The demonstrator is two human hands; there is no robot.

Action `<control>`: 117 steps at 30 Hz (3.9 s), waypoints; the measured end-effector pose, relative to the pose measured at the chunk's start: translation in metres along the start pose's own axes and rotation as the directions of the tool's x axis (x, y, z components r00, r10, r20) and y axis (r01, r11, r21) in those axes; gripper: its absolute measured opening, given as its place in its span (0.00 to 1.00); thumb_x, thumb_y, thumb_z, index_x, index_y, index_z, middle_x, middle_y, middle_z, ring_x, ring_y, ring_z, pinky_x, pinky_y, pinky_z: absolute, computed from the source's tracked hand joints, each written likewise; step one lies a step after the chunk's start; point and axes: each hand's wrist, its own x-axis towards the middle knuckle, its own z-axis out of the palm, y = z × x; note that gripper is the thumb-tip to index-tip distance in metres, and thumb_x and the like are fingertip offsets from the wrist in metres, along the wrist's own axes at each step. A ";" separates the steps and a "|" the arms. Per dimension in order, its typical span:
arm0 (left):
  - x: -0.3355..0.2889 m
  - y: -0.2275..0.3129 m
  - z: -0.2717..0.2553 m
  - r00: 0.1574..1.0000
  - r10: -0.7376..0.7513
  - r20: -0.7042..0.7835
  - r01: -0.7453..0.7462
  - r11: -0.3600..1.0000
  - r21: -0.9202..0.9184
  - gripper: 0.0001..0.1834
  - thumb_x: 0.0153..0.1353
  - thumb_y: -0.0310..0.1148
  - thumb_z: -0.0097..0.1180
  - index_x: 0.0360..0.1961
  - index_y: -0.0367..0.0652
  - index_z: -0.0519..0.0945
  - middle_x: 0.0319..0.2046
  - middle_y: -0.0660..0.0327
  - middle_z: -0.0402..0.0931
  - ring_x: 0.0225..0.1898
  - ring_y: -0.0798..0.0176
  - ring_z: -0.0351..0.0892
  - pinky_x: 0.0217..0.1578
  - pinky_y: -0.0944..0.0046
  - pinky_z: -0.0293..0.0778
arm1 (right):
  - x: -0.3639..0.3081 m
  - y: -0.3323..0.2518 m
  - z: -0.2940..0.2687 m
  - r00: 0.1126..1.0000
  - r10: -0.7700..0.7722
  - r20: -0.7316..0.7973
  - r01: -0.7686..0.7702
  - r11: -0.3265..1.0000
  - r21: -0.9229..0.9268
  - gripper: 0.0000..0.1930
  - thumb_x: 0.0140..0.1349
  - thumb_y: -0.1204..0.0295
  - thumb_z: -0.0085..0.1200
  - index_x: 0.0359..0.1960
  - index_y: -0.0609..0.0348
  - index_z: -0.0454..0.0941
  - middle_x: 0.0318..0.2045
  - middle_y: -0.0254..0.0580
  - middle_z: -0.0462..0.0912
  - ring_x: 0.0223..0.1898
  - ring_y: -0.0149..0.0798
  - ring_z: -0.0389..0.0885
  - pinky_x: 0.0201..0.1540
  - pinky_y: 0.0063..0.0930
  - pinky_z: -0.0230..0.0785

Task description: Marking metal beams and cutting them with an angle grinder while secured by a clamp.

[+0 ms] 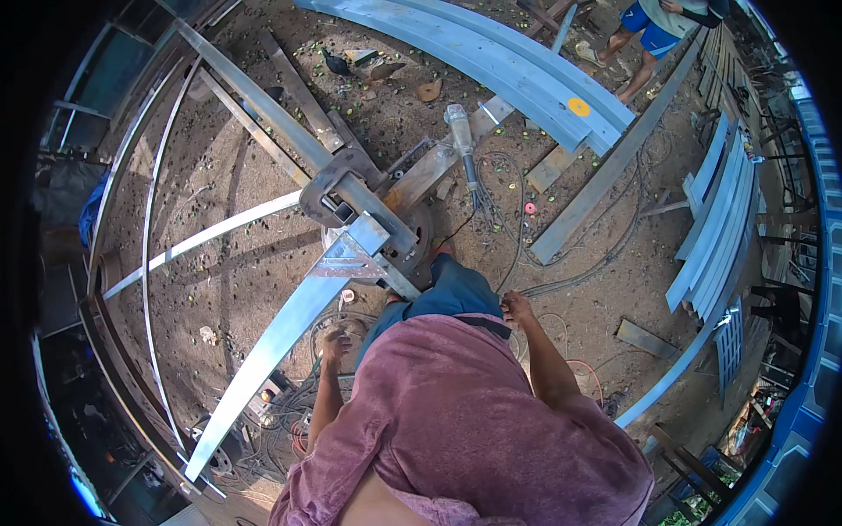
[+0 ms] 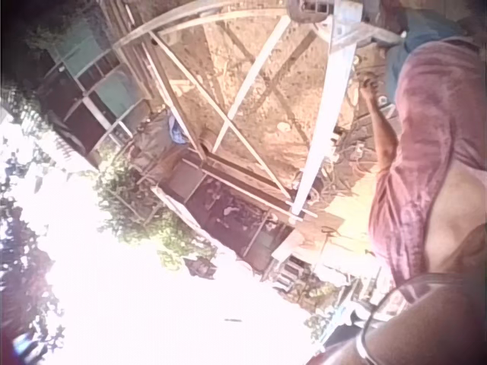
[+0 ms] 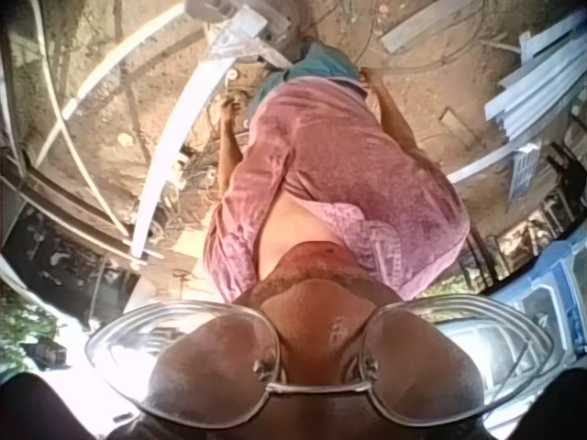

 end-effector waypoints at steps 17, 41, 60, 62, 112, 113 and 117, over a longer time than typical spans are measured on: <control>0.011 -0.013 0.003 0.964 -0.088 0.252 0.172 0.926 -0.335 0.21 0.63 0.26 0.46 0.58 0.34 0.75 0.36 0.42 0.84 0.31 0.50 0.85 0.29 0.55 0.77 | 0.013 0.013 -0.014 0.999 -0.038 0.009 0.039 0.999 -0.021 0.11 0.63 0.63 0.54 0.40 0.55 0.82 0.31 0.39 0.85 0.28 0.36 0.82 0.29 0.36 0.71; 0.041 0.031 0.015 0.977 0.088 0.196 -0.064 0.990 -0.122 0.21 0.66 0.25 0.40 0.57 0.34 0.75 0.37 0.39 0.83 0.33 0.45 0.85 0.29 0.52 0.79 | 0.000 -0.017 0.000 0.993 -0.063 0.098 0.056 0.996 0.072 0.09 0.68 0.68 0.49 0.27 0.50 0.75 0.21 0.30 0.74 0.16 0.27 0.68 0.17 0.25 0.56; 0.061 -0.010 0.030 0.866 0.003 0.500 0.064 0.991 -0.116 0.34 0.61 0.48 0.42 0.64 0.38 0.66 0.48 0.33 0.76 0.40 0.38 0.80 0.34 0.45 0.75 | 0.000 -0.029 0.007 0.992 -0.052 0.117 0.044 0.997 0.065 0.07 0.66 0.67 0.55 0.30 0.54 0.76 0.21 0.36 0.73 0.16 0.30 0.67 0.17 0.29 0.59; 0.063 -0.011 0.029 0.810 -0.004 0.587 0.099 0.987 -0.130 0.40 0.60 0.56 0.44 0.67 0.40 0.63 0.52 0.31 0.74 0.42 0.36 0.78 0.36 0.43 0.74 | 0.006 -0.027 0.008 0.992 -0.055 0.116 0.051 0.998 0.041 0.07 0.66 0.67 0.55 0.31 0.54 0.77 0.22 0.37 0.75 0.17 0.32 0.69 0.17 0.30 0.61; 0.054 0.020 0.038 0.948 -0.032 0.317 0.068 0.992 -0.103 0.13 0.63 0.29 0.51 0.48 0.41 0.76 0.31 0.47 0.81 0.25 0.46 0.82 0.23 0.51 0.77 | 0.000 -0.014 0.010 0.994 -0.100 0.038 0.099 0.995 0.020 0.09 0.65 0.61 0.54 0.35 0.51 0.80 0.22 0.32 0.73 0.18 0.30 0.69 0.18 0.28 0.63; 0.052 0.021 0.038 0.947 -0.005 0.321 0.033 0.996 -0.082 0.13 0.63 0.29 0.51 0.48 0.41 0.76 0.31 0.47 0.81 0.25 0.46 0.82 0.23 0.51 0.77 | -0.001 -0.013 0.009 0.994 -0.104 0.043 0.104 0.994 0.021 0.08 0.65 0.62 0.55 0.33 0.51 0.79 0.22 0.32 0.72 0.18 0.30 0.69 0.18 0.28 0.64; 0.050 0.016 0.034 0.940 0.097 0.326 -0.102 0.995 -0.001 0.13 0.63 0.28 0.50 0.49 0.41 0.76 0.30 0.48 0.81 0.25 0.48 0.82 0.23 0.52 0.77 | -0.011 -0.019 0.015 0.993 -0.120 0.002 0.120 0.992 -0.041 0.09 0.63 0.63 0.56 0.26 0.50 0.76 0.20 0.31 0.71 0.18 0.30 0.68 0.20 0.31 0.64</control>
